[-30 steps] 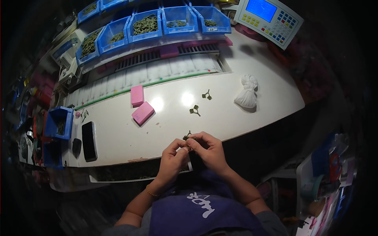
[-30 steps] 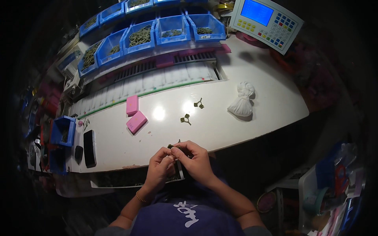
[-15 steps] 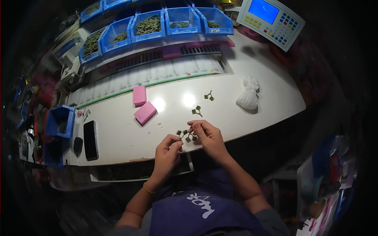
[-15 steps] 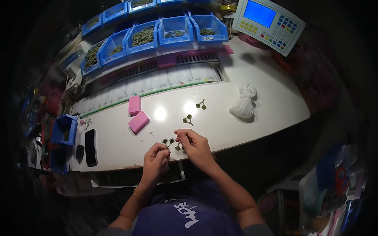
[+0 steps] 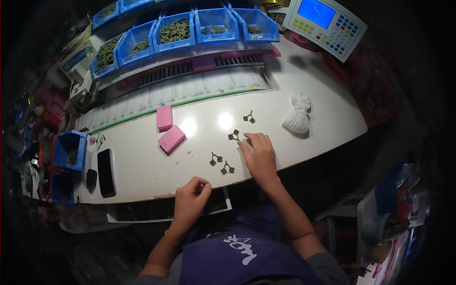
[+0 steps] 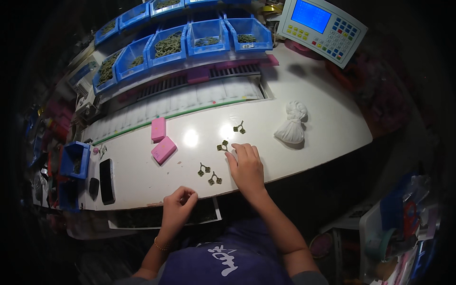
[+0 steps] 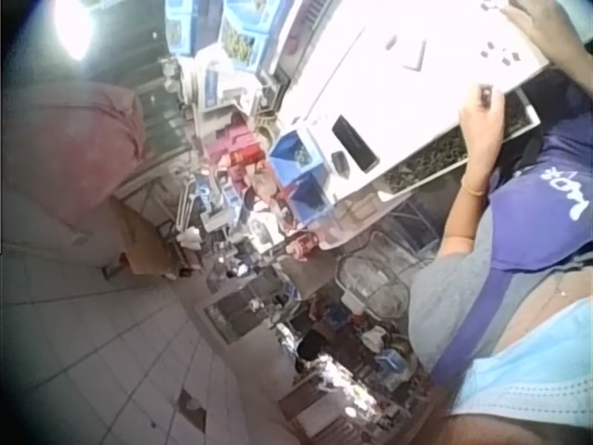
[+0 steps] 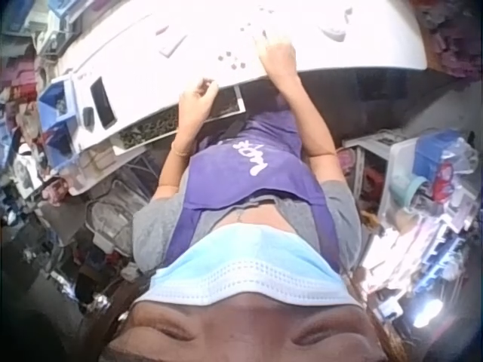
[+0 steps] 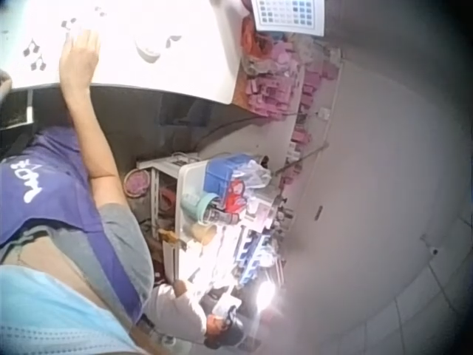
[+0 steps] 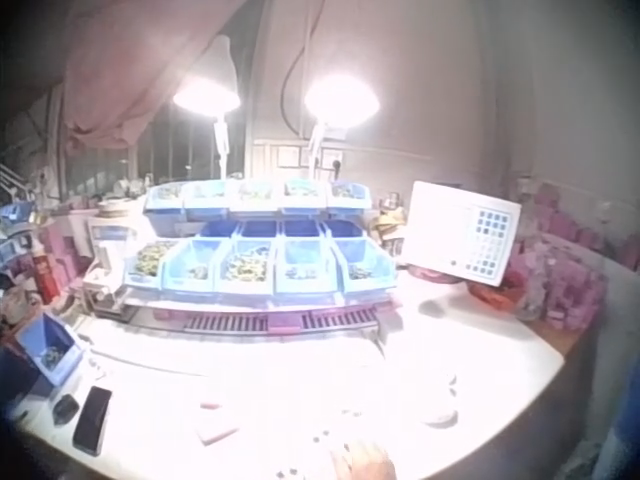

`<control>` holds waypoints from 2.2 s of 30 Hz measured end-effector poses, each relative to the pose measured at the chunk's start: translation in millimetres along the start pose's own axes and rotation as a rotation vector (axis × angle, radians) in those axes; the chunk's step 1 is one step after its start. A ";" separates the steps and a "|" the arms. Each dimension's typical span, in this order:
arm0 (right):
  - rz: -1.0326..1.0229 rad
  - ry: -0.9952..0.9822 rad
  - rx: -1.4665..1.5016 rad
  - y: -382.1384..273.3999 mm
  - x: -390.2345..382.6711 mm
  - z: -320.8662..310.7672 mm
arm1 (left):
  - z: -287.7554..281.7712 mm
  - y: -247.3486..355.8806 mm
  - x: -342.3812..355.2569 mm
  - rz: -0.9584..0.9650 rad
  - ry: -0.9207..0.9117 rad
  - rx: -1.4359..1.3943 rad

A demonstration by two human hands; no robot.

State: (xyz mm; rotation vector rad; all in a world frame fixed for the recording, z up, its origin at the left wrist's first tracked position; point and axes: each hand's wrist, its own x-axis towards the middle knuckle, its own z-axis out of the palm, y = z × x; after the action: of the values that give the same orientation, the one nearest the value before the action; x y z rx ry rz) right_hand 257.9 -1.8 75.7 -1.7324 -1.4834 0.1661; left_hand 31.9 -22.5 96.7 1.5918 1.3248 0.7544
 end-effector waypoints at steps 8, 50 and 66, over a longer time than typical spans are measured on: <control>-0.125 0.071 -0.305 4.5 5.3 11.3 | -34.7 -32.2 -34.9 0.040 0.046 0.568; 0.551 -0.437 1.037 -55.6 -25.3 -31.1 | 6.3 15.9 10.5 -0.242 -0.450 -0.751; 0.105 -0.298 0.665 -63.3 -38.7 -31.2 | 26.4 5.5 0.5 -0.149 -0.275 -0.771</control>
State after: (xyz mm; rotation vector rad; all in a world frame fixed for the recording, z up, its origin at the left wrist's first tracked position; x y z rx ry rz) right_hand 216.6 -53.4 121.6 -1.2683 -1.3278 0.8990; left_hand 57.5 -28.9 90.9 0.9236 0.7927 0.7901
